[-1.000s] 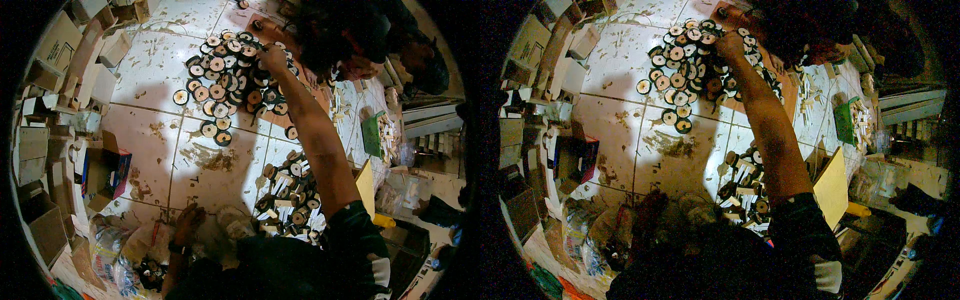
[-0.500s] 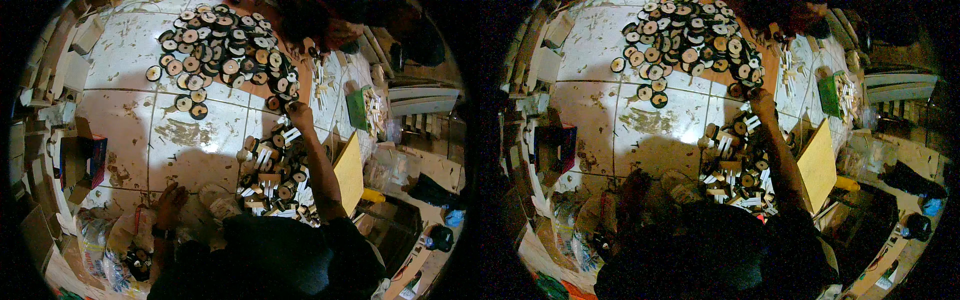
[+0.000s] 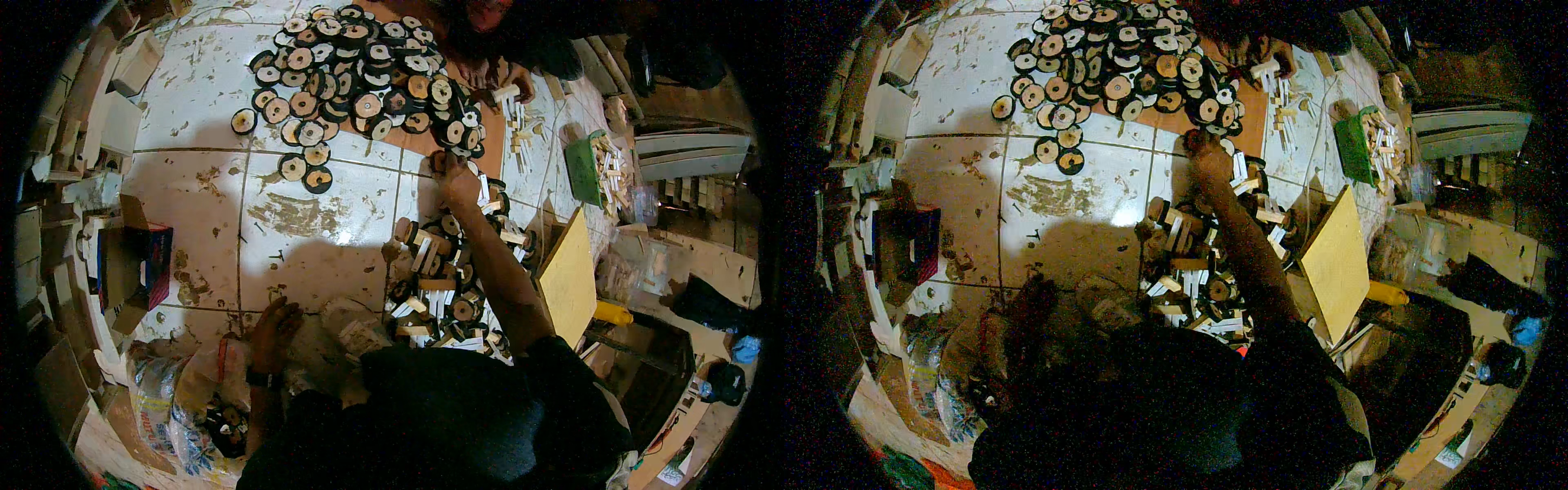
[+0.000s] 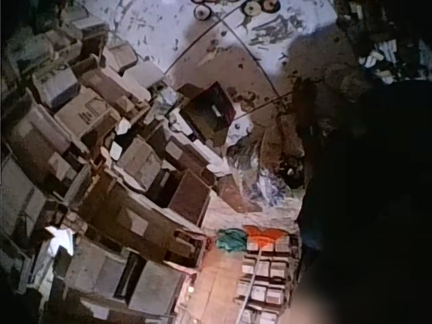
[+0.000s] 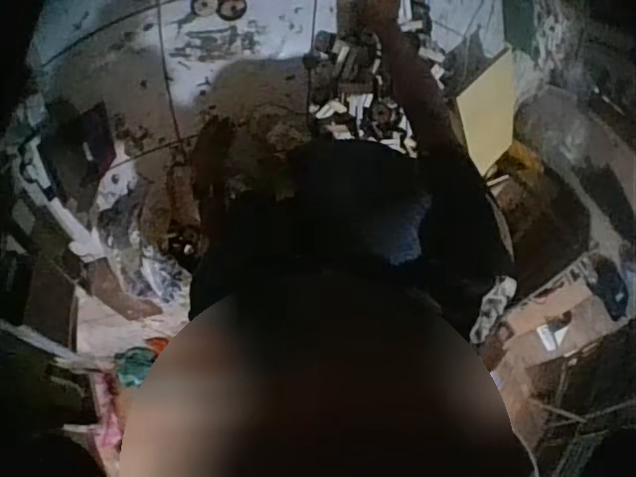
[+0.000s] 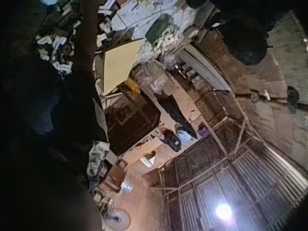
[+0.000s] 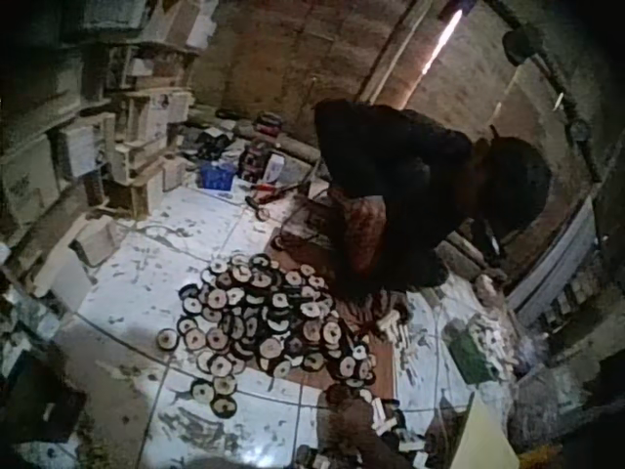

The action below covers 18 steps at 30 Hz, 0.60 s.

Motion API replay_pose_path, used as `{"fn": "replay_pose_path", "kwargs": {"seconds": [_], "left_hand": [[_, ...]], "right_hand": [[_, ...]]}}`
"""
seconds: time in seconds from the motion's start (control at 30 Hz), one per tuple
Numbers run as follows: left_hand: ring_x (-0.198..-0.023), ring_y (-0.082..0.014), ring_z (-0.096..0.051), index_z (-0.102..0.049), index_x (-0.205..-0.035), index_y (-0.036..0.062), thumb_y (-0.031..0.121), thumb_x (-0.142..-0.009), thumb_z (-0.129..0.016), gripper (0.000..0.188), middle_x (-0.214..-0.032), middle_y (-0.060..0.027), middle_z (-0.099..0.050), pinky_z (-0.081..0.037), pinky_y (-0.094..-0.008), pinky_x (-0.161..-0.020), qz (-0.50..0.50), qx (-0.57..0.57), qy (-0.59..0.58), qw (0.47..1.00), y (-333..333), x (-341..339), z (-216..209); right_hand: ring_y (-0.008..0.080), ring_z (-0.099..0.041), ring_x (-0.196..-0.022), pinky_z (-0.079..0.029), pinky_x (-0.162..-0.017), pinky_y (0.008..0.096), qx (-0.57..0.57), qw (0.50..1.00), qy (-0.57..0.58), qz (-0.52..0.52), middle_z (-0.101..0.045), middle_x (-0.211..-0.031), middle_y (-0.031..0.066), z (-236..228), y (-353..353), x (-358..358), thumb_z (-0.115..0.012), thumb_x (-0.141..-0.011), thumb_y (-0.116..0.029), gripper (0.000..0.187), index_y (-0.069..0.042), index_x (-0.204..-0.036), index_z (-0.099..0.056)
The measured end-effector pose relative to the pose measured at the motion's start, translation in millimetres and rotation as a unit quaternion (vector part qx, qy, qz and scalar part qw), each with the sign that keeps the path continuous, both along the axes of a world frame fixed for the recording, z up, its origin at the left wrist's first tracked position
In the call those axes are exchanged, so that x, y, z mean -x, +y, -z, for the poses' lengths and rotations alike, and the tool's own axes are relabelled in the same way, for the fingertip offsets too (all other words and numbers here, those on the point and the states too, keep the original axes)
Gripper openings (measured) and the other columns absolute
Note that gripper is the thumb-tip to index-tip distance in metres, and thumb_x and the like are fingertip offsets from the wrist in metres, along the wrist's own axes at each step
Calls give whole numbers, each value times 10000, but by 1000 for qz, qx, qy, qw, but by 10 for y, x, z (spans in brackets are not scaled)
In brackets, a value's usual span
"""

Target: The person sits on the floor and repeatedly picks up small wooden discs and short dowels, inserts the dowels into the discs, and places the assembled units into a growing pile. The person handles items one at a time and continues the same insertion and placement cycle.

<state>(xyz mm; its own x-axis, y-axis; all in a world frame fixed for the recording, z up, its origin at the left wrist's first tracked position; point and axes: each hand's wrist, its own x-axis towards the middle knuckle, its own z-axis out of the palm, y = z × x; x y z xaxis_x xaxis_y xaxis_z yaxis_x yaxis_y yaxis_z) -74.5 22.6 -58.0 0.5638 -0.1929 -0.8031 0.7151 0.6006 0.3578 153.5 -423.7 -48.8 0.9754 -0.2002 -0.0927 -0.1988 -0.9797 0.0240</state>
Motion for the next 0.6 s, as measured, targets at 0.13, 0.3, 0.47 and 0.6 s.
{"fn": "replay_pose_path", "kwargs": {"seconds": [0.13, 0.3, 0.47, 0.6], "left_hand": [[-1068, -268, -600, -434, -1335, -1, 199, -926, -578, 477, -1191, -168, -592, -508, -378, -929, 11, 19, 3, 1000, 6, 39, 102], [-1061, -257, -603, -440, -1328, -2, 194, -923, -594, 476, -1195, -170, -593, -516, -384, -913, 9, 3, 11, 1000, 25, 107, 225], [-1083, -267, -592, -432, -1324, -4, 157, -929, -582, 452, -1209, -180, -579, -504, -383, -940, -49, 151, -16, 987, 65, 152, 363], [-1118, -281, -576, -410, -1341, -3, 148, -925, -593, 478, -1228, -187, -566, -490, -387, -967, -42, 68, -24, 997, 38, 157, 230]], "right_hand": [[364, -632, -937, -532, -738, 438, -43, 999, -20, -21, -632, -1025, 202, -274, 199, 23, -710, -715, -386, 610, -76, -1213, -542], [266, -665, -816, -521, -711, 373, -265, 961, -35, -69, -672, -923, 139, -711, 704, -327, -781, -686, -329, 596, -35, -1140, -529], [349, -642, -843, -504, -707, 410, -195, 955, -155, -162, -659, -927, 184, -1024, 1254, -1383, -779, -712, -391, 565, -36, -1098, -568], [359, -621, -964, -488, -793, 447, -133, 980, -116, -94, -651, -1014, 212, -1215, 1400, -2101, -781, -682, -453, 632, -40, -1118, -583]]}}
